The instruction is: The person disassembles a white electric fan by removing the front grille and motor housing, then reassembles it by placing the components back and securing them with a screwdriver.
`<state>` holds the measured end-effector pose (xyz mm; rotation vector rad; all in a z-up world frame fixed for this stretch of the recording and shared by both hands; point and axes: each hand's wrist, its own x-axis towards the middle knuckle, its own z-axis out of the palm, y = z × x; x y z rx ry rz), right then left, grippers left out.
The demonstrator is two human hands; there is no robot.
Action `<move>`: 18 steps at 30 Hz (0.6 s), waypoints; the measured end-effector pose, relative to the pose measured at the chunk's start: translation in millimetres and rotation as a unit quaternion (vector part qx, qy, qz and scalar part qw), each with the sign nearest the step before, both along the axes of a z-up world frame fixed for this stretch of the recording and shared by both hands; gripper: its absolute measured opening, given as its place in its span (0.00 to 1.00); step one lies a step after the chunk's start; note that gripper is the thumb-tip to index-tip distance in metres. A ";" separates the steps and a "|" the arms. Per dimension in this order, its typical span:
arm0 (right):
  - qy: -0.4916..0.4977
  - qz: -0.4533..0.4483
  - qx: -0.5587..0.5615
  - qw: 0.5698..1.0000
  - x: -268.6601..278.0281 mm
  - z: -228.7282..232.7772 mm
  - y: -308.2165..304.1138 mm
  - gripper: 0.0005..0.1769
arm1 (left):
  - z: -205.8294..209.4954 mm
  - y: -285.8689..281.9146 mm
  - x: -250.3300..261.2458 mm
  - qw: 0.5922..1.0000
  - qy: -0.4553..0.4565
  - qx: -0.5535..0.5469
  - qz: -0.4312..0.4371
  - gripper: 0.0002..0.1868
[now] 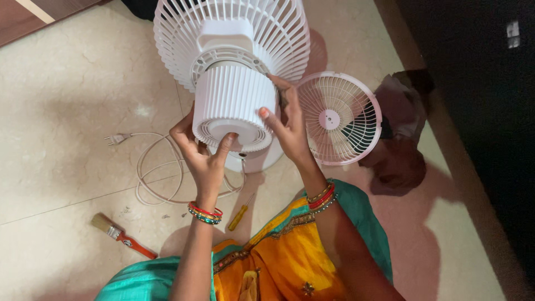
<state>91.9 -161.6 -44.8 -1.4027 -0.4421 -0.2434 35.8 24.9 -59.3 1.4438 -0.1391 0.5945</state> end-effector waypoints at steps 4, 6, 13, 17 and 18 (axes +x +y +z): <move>-0.092 0.017 -0.184 0.978 -7.9 9.4 -2.5 0.72 | 1.7 8.1 1.6 1.000 0.003 -0.019 0.020 0.40; -0.114 0.002 -0.252 0.961 -7.9 14.0 -1.3 0.78 | 3.6 11.3 2.0 1.000 -0.008 -0.013 0.018 0.40; -0.070 -0.061 -0.270 0.958 -5.6 18.1 -3.2 0.74 | 17.4 4.1 5.0 0.998 -0.029 0.042 0.047 0.38; -0.087 -0.088 -0.244 0.962 -4.0 19.6 -0.5 0.69 | 28.6 -1.6 8.4 0.995 -0.024 0.066 0.069 0.36; -0.093 -0.096 -0.246 0.960 -4.2 20.0 0.7 0.68 | 31.1 -2.3 9.2 0.995 -0.014 0.064 0.074 0.36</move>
